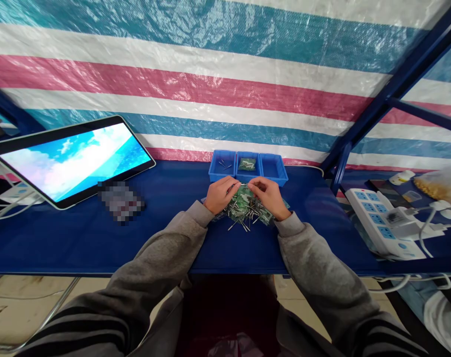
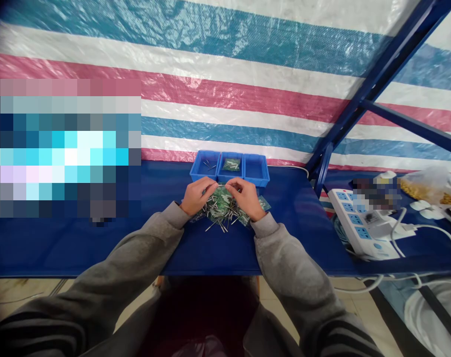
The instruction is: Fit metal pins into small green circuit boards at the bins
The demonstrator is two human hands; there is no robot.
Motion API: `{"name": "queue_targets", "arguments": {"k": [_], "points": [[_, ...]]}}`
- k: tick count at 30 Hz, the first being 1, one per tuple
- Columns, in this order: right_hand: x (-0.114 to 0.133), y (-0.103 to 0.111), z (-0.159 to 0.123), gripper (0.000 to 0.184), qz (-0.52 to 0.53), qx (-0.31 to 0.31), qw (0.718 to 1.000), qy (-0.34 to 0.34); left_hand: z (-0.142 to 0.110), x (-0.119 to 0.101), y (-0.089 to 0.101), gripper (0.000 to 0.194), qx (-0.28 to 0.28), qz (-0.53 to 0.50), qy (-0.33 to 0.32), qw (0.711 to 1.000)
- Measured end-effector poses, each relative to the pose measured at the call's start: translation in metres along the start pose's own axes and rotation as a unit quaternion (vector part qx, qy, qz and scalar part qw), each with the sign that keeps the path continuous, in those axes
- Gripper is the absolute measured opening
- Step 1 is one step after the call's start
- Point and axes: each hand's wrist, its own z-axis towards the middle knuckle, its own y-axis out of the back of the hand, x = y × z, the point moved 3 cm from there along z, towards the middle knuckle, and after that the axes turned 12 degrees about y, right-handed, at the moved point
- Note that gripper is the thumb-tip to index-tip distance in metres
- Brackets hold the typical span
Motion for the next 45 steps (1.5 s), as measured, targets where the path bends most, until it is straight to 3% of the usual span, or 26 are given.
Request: {"name": "queue_targets", "arguments": {"k": [7, 14, 23, 27, 30, 35, 39, 45], "points": [[0.001, -0.003, -0.001, 0.04, -0.002, 0.025, 1.0, -0.007, 0.001, 0.001, 0.001, 0.029, -0.001, -0.05, 0.024, 0.998], [0.003, -0.002, -0.001, 0.027, -0.047, 0.008, 0.998, 0.042, 0.003, 0.005, 0.001, 0.037, 0.001, -0.072, 0.108, 0.992], [0.0, -0.002, -0.001, 0.03, -0.035, 0.009, 0.999, 0.037, 0.002, 0.009, -0.004, 0.032, -0.009, -0.26, 0.174, 0.95], [-0.002, -0.004, -0.001, 0.03, -0.046, 0.025, 0.998, 0.019, 0.003, 0.006, -0.004, 0.033, -0.01, -0.252, 0.156, 0.955], [-0.003, -0.002, 0.0, 0.032, -0.065, 0.003, 0.998, 0.001, 0.004, 0.002, 0.003, 0.03, -0.02, -0.181, 0.096, 0.979], [0.0, 0.003, 0.001, 0.032, -0.078, -0.023, 0.997, 0.0, 0.004, 0.005, 0.005, 0.027, 0.039, -0.084, 0.019, 0.995], [0.002, 0.005, 0.001, 0.03, -0.085, -0.031, 0.996, 0.001, 0.002, 0.006, 0.002, 0.031, 0.032, -0.04, -0.018, 0.999], [0.006, 0.009, 0.002, 0.032, -0.106, -0.043, 0.993, 0.016, 0.003, 0.004, 0.002, 0.03, 0.011, -0.07, 0.008, 0.997]]}}
